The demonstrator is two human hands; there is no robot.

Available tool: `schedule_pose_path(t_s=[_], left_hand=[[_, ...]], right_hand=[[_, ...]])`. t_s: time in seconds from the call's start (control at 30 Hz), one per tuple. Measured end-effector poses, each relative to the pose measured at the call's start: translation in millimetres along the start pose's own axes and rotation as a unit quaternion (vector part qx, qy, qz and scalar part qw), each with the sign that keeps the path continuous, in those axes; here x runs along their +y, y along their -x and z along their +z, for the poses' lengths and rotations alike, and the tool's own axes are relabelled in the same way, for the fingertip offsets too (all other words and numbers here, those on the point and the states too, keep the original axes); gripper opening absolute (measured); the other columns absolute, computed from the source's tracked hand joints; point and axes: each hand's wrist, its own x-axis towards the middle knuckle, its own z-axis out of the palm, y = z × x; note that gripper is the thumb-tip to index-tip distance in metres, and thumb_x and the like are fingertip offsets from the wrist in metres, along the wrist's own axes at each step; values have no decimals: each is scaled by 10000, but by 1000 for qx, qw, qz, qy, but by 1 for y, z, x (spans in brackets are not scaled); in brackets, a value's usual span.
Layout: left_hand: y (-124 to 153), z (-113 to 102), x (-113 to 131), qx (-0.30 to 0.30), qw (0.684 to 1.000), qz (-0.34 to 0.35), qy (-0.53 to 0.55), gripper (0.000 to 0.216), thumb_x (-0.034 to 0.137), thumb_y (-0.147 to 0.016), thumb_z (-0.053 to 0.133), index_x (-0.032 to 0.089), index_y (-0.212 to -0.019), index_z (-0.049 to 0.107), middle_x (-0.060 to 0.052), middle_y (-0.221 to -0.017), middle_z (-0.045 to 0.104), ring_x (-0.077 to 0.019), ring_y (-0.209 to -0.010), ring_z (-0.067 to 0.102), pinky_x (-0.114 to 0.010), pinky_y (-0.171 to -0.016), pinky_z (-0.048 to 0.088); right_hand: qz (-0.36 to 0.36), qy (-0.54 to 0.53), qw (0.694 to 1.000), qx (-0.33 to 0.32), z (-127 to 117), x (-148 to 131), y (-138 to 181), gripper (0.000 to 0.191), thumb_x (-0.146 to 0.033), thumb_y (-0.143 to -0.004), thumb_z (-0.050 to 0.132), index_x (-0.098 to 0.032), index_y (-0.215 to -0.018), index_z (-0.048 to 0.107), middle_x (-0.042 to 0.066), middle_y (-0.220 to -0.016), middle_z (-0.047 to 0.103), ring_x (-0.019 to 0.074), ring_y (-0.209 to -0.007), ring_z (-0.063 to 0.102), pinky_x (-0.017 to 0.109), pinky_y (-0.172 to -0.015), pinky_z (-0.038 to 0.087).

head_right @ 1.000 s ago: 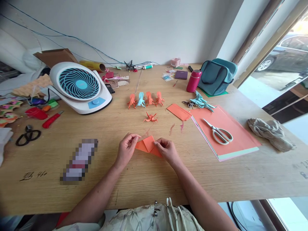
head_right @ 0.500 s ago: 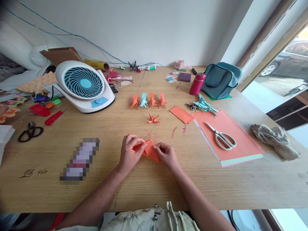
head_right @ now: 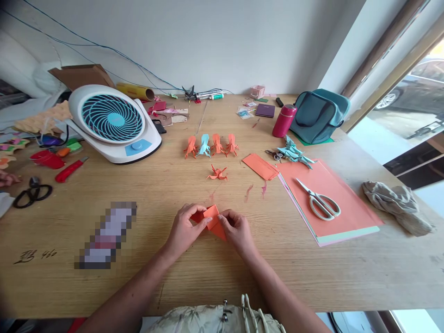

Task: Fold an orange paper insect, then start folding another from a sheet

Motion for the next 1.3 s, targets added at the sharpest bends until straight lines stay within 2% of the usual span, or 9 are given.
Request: schedule_pose_path(t_s=[0.2, 0.3, 0.4, 0.5, 0.63, 0.8, 0.93, 1.07, 1.3], left_hand=[[6, 1, 4, -7, 996, 49, -73, 82, 201, -888, 622, 221, -810, 607, -19, -797, 692, -206, -794, 594, -348, -799, 399], [9, 1, 8, -20, 989, 75, -128, 96, 180, -895, 604, 214, -805, 603, -16, -768, 689, -202, -768, 592, -356, -784, 387], [11, 0, 14, -56, 980, 93, -165, 127, 147, -894, 593, 212, -786, 611, -7, -748, 701, -204, -763, 596, -363, -772, 373], [14, 3, 17, -115, 975, 92, -166, 125, 136, -902, 600, 207, -804, 630, -4, -770, 716, -203, -772, 619, -362, -761, 375], [18, 10, 16, -182, 971, 44, -149, 63, 145, -897, 630, 197, -864, 636, -32, -823, 721, -225, -817, 646, -357, -758, 405], [19, 18, 13, -205, 972, -10, -116, 126, 106, -853, 654, 196, -854, 566, -24, -824, 709, -210, -779, 651, -330, -729, 445], [17, 15, 11, -220, 972, -11, -88, 171, 70, -852, 624, 208, -897, 535, 9, -818, 705, -175, -751, 659, -300, -715, 462], [13, 1, 7, -245, 968, 33, -31, 163, 68, -893, 577, 206, -978, 558, -18, -939, 704, -180, -861, 652, -295, -755, 489], [9, -24, -4, -293, 942, 155, -51, 204, 140, -951, 566, 202, -1127, 649, -57, -1185, 687, -213, -1058, 560, -350, -941, 488]], right_hand=[[-17, 32, 998, -55, 0, -8, 5, 251, -415, -886, 626, -172, -897, 685, 26, -770, 676, 151, -654, 560, 265, -617, 431], [-48, 85, 994, -39, -5, -14, 8, 219, -302, -884, 611, -182, -1060, 662, 38, -886, 695, 140, -643, 553, 264, -610, 434], [-96, 147, 985, -11, -13, -20, 11, 254, -213, -876, 576, -207, -1123, 635, 55, -1045, 687, 124, -641, 540, 267, -625, 449], [-96, 154, 980, -78, -20, -28, 13, 300, -184, -890, 546, -229, -1178, 615, 46, -1119, 691, 108, -635, 554, 264, -638, 464], [-40, 146, 971, -183, -25, -33, 12, 267, -199, -906, 560, -217, -1158, 648, 6, -920, 712, 100, -592, 538, 242, -586, 436], [-16, 161, 958, -238, -31, -29, -1, 242, -185, -869, 610, -203, -1104, 663, 21, -955, 717, 132, -746, 617, 246, -661, 474], [30, 203, 936, -285, -33, -29, -12, 168, -178, -826, 629, -199, -993, 634, -11, -818, 680, 133, -719, 641, 233, -631, 468], [51, 223, 924, -306, -32, -35, -18, 116, -139, -792, 603, -201, -890, 614, -42, -694, 649, 122, -627, 638, 220, -572, 436], [67, 219, 910, -346, -34, -39, -26, 127, -95, -791, 536, -187, -825, 617, -56, -615, 608, 115, -569, 657, 207, -547, 424]])
